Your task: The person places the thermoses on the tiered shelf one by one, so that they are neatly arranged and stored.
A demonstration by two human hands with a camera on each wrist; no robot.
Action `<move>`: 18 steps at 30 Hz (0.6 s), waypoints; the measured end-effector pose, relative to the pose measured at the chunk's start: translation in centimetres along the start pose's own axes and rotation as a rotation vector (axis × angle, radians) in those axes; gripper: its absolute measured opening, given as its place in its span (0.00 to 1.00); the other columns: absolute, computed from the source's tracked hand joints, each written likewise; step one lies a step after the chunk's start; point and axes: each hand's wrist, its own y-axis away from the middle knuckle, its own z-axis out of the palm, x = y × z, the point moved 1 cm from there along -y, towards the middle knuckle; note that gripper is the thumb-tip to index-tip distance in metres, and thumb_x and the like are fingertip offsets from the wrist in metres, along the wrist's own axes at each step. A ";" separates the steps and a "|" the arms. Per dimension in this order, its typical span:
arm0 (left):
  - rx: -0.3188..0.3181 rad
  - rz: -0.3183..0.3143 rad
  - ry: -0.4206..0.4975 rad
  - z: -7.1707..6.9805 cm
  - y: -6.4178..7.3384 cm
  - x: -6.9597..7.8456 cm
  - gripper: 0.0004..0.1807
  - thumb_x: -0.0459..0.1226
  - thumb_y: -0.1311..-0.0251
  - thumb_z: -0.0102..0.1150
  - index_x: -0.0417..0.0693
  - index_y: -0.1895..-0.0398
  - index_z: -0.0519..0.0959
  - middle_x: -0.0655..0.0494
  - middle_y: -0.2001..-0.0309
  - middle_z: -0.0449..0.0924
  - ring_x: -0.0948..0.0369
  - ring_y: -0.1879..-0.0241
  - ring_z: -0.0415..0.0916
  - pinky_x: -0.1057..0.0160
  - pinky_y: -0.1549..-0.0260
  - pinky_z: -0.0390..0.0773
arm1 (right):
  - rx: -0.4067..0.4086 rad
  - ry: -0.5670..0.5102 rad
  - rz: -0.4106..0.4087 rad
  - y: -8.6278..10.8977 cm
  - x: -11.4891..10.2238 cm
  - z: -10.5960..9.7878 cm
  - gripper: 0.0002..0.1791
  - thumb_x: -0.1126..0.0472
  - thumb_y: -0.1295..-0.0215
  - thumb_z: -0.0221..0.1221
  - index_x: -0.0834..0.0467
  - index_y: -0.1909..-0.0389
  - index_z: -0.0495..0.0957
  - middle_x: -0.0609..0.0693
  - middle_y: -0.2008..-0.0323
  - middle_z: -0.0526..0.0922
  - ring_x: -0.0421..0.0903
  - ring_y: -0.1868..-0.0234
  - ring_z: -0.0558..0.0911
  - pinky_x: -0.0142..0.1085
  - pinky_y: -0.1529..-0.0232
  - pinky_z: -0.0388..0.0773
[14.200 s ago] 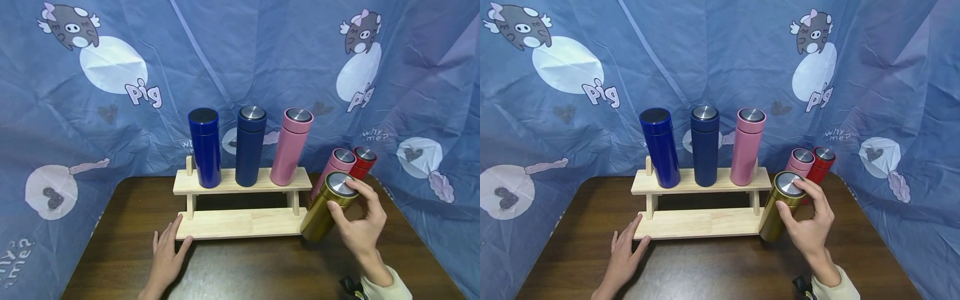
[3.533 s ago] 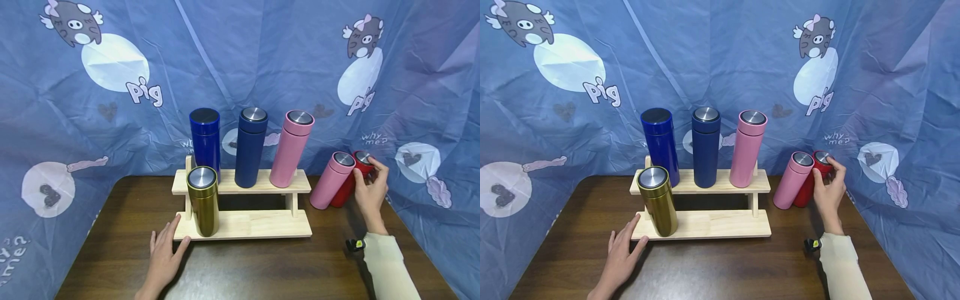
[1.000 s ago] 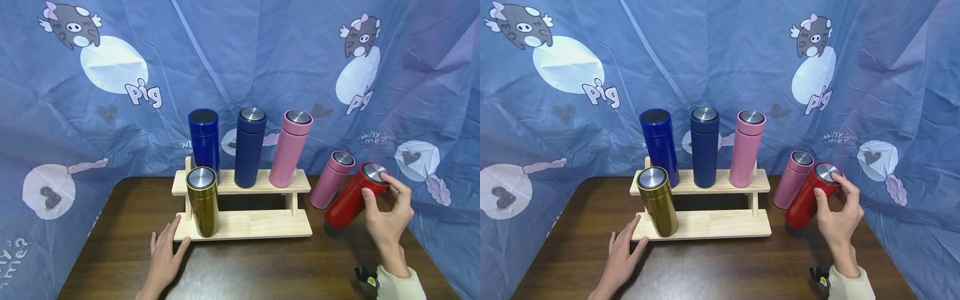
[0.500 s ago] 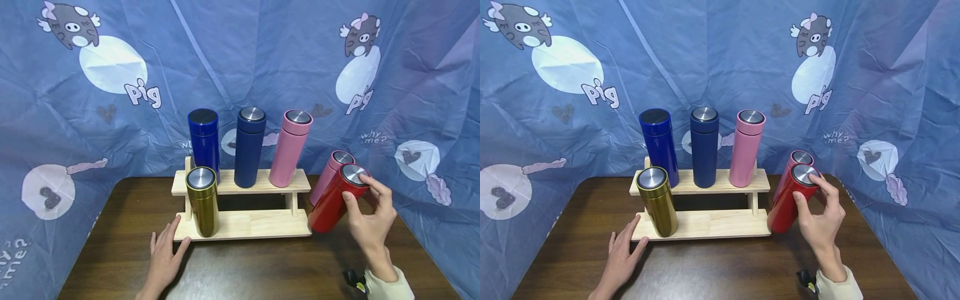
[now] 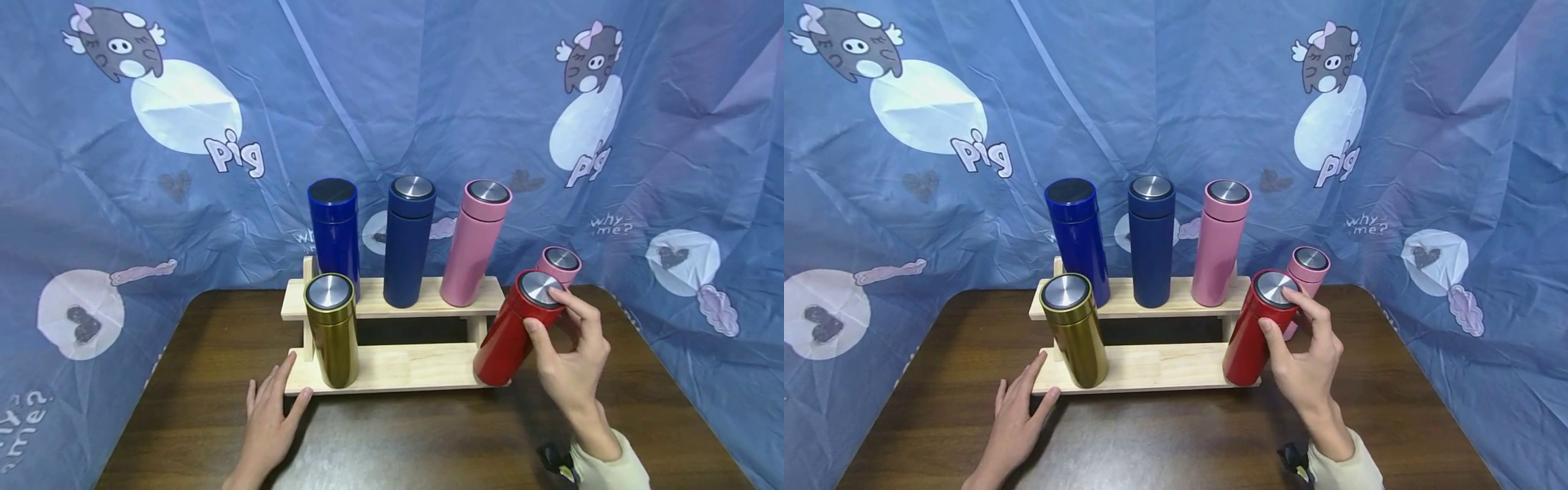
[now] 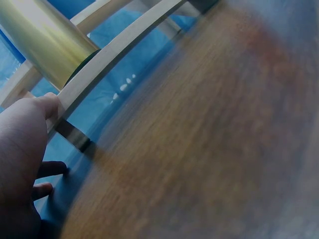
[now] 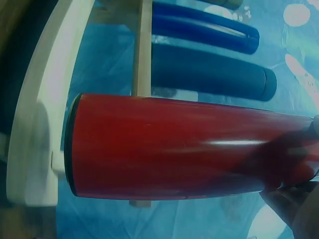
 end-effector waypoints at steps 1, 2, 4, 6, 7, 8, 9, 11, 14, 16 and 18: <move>-0.001 -0.001 0.001 0.0 0.0 0.0 0.37 0.46 0.21 0.64 0.50 0.14 0.65 0.35 0.20 0.70 0.27 0.23 0.66 0.20 0.23 0.44 | -0.006 -0.007 0.000 0.1 -0.1 0.2 0.35 0.56 0.31 0.78 0.78 0.37 0.77 0.50 0.42 0.90 0.39 0.45 0.90 0.27 0.41 0.84; -0.002 -0.002 0.001 0.0 0.0 0.0 0.37 0.46 0.21 0.64 0.50 0.14 0.65 0.35 0.20 0.70 0.27 0.23 0.66 0.20 0.23 0.44 | -0.014 -0.007 0.000 0.1 -0.2 0.4 0.35 0.55 0.30 0.78 0.78 0.37 0.77 0.50 0.43 0.90 0.39 0.46 0.89 0.27 0.43 0.84; -0.003 -0.003 0.000 0.1 0.0 0.0 0.37 0.46 0.21 0.64 0.50 0.14 0.65 0.35 0.20 0.70 0.27 0.23 0.66 0.20 0.24 0.44 | -0.027 -0.014 -0.001 0.3 -0.4 0.9 0.36 0.54 0.30 0.78 0.77 0.37 0.77 0.49 0.43 0.90 0.38 0.48 0.89 0.25 0.46 0.84; -0.004 -0.004 -0.001 0.1 0.0 0.0 0.37 0.46 0.21 0.64 0.49 0.14 0.65 0.35 0.20 0.70 0.27 0.23 0.66 0.20 0.24 0.44 | -0.038 -0.024 -0.003 0.5 -0.5 1.3 0.37 0.52 0.30 0.78 0.77 0.37 0.78 0.49 0.43 0.90 0.38 0.48 0.89 0.24 0.47 0.84; -0.004 -0.003 -0.001 0.1 0.0 0.0 0.37 0.46 0.21 0.64 0.49 0.14 0.65 0.35 0.20 0.70 0.27 0.23 0.66 0.20 0.23 0.44 | -0.044 -0.029 -0.005 0.6 -0.6 1.6 0.37 0.51 0.30 0.77 0.77 0.37 0.78 0.50 0.43 0.90 0.37 0.48 0.89 0.24 0.46 0.84; -0.003 -0.002 -0.004 0.1 0.0 -0.1 0.37 0.46 0.21 0.64 0.49 0.14 0.65 0.35 0.20 0.70 0.27 0.23 0.66 0.20 0.23 0.44 | -0.050 -0.037 -0.008 0.6 -0.6 1.8 0.38 0.50 0.30 0.77 0.77 0.38 0.78 0.52 0.42 0.90 0.37 0.47 0.89 0.24 0.46 0.84; -0.003 -0.002 -0.006 0.1 0.0 -0.1 0.37 0.46 0.21 0.64 0.50 0.14 0.65 0.35 0.20 0.70 0.27 0.23 0.66 0.20 0.23 0.43 | -0.057 -0.047 -0.011 0.7 -0.7 2.1 0.38 0.49 0.30 0.77 0.78 0.38 0.78 0.54 0.42 0.90 0.38 0.46 0.90 0.26 0.43 0.84; -0.002 -0.001 -0.007 0.1 0.0 -0.1 0.37 0.46 0.21 0.64 0.50 0.14 0.65 0.35 0.20 0.70 0.27 0.23 0.66 0.20 0.23 0.43 | -0.071 -0.065 -0.017 0.8 -0.8 2.6 0.38 0.49 0.29 0.77 0.78 0.38 0.77 0.59 0.41 0.89 0.39 0.43 0.90 0.28 0.40 0.85; 0.001 0.000 -0.007 0.1 0.0 -0.1 0.37 0.46 0.21 0.64 0.49 0.14 0.65 0.35 0.20 0.70 0.27 0.23 0.66 0.20 0.23 0.43 | -0.091 -0.089 -0.022 0.9 -0.9 3.2 0.38 0.50 0.29 0.77 0.78 0.37 0.77 0.64 0.40 0.88 0.40 0.42 0.90 0.30 0.40 0.85; 0.001 0.000 -0.004 0.1 0.0 0.0 0.37 0.46 0.21 0.64 0.49 0.14 0.65 0.35 0.20 0.70 0.27 0.23 0.66 0.20 0.23 0.44 | -0.099 -0.093 -0.021 0.9 -1.1 3.7 0.38 0.49 0.29 0.76 0.77 0.37 0.77 0.64 0.40 0.88 0.40 0.42 0.90 0.29 0.41 0.85; 0.002 0.000 -0.003 0.0 0.0 0.0 0.37 0.46 0.21 0.64 0.49 0.14 0.65 0.34 0.20 0.70 0.27 0.24 0.66 0.20 0.23 0.44 | -0.100 -0.097 -0.020 1.0 -1.2 4.1 0.38 0.48 0.28 0.76 0.77 0.37 0.77 0.64 0.41 0.88 0.40 0.42 0.90 0.28 0.43 0.86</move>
